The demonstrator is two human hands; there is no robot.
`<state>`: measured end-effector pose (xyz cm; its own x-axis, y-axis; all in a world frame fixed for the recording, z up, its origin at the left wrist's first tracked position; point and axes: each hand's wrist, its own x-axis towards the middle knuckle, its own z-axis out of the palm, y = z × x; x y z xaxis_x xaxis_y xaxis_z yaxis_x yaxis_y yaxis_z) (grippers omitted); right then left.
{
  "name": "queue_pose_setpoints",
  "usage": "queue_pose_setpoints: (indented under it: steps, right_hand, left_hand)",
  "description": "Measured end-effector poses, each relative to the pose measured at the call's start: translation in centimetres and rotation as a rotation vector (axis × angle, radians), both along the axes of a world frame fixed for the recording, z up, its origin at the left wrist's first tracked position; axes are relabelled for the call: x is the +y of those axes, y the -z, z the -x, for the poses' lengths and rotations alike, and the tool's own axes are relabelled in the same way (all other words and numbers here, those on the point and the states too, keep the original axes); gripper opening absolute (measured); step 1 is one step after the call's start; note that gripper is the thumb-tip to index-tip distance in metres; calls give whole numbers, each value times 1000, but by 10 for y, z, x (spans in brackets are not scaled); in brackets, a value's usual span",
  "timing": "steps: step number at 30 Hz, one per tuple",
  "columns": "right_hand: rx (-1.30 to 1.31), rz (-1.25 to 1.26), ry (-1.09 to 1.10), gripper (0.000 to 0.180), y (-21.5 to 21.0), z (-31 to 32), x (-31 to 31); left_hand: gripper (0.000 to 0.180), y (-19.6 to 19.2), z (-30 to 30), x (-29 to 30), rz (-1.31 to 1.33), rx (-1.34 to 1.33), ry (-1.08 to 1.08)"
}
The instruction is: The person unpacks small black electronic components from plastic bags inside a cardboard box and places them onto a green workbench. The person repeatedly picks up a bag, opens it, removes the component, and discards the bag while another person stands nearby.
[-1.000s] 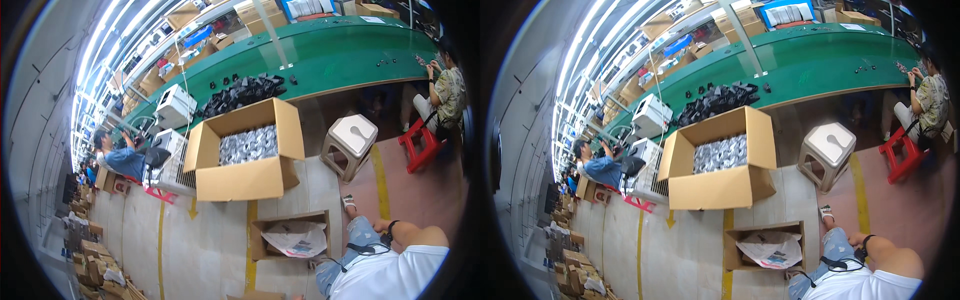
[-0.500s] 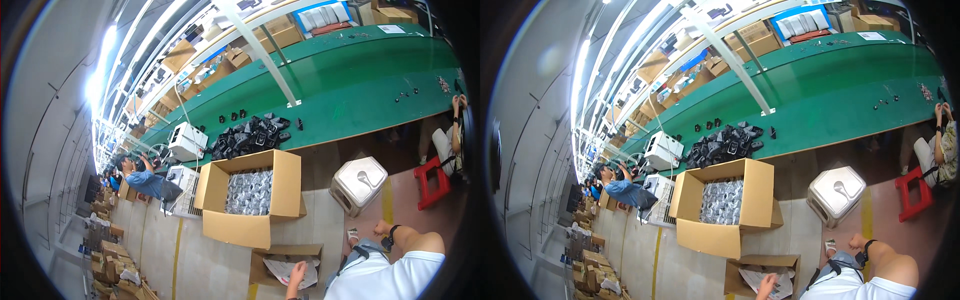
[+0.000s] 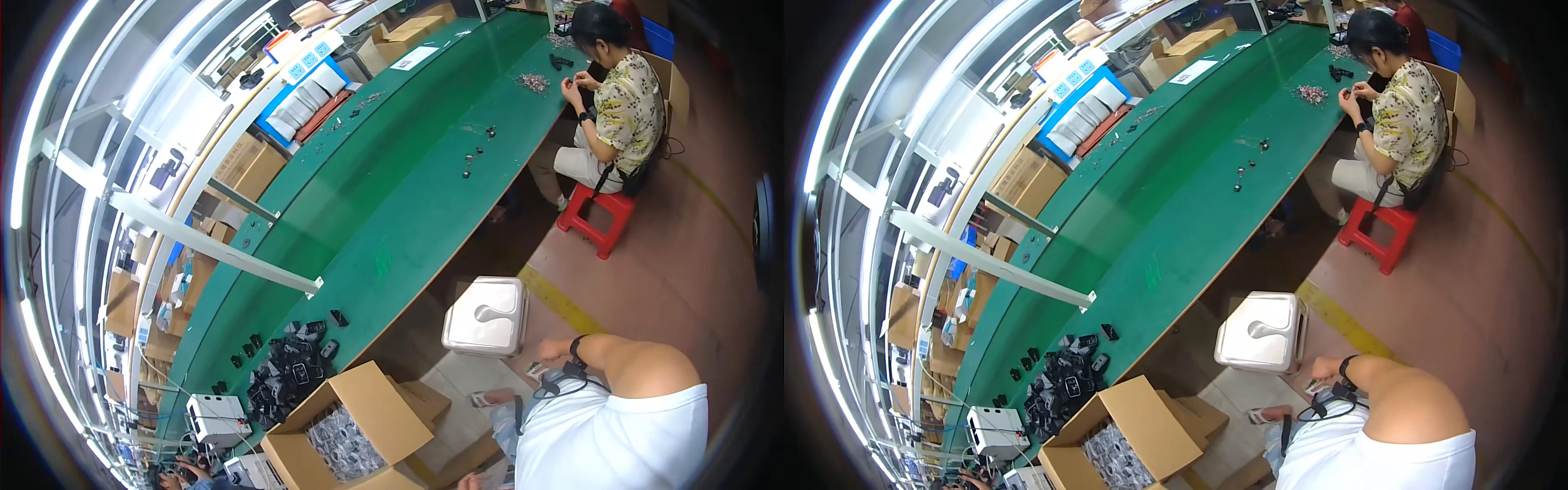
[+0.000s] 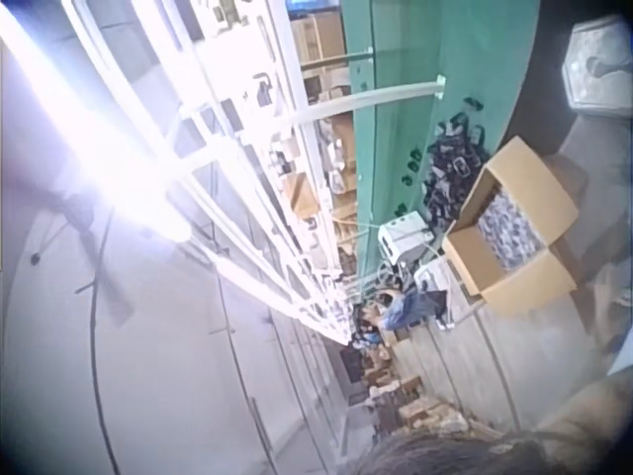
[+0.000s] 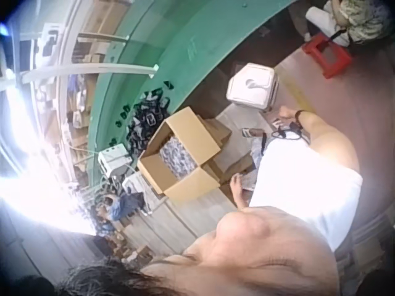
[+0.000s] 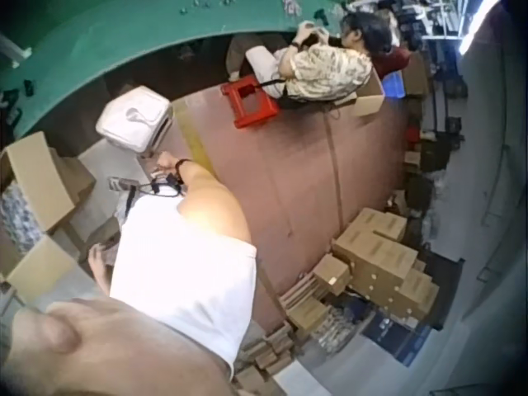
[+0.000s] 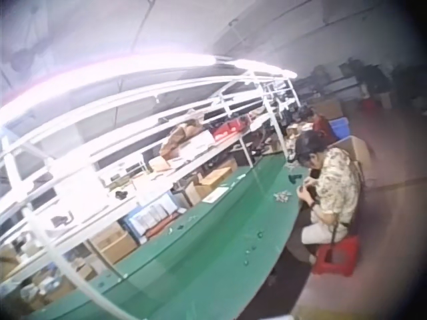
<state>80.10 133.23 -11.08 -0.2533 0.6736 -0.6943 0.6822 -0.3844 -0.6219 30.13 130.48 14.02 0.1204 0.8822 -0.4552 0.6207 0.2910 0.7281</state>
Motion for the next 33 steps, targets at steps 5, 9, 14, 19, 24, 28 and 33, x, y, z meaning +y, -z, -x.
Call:
queue_pose_setpoints:
  steps: [5, 9, 14, 19, 24, 28, 33]
  right_hand:
    - [161, 377, 508, 14, -27, 35, 41]
    - [36, 355, 529, 15, -77, 79, 121]
    - [255, 80, 481, 17, -135, 115, 236]
    - [377, -74, 252, 19, -262, 226, 361]
    - [504, -179, -153, 18, -316, 332, 446]
    - [470, -561, -720, 18, -325, 449, 494]
    - [0, -385, -1467, 26, -206, 554, 533]
  left_hand:
    - [27, -98, 10, 132, -122, -138, -361]
    - [26, -67, 58, 181, -393, -322, -586]
    - [65, -29, 45, 258, -429, 200, -119]
    - [38, -31, 51, 265, -82, 382, -248]
    - [32, -27, 44, 269, -48, 418, -237]
    - [34, -24, 50, 272, -84, 319, -240]
    - [40, -37, 51, 282, -35, 242, -404]
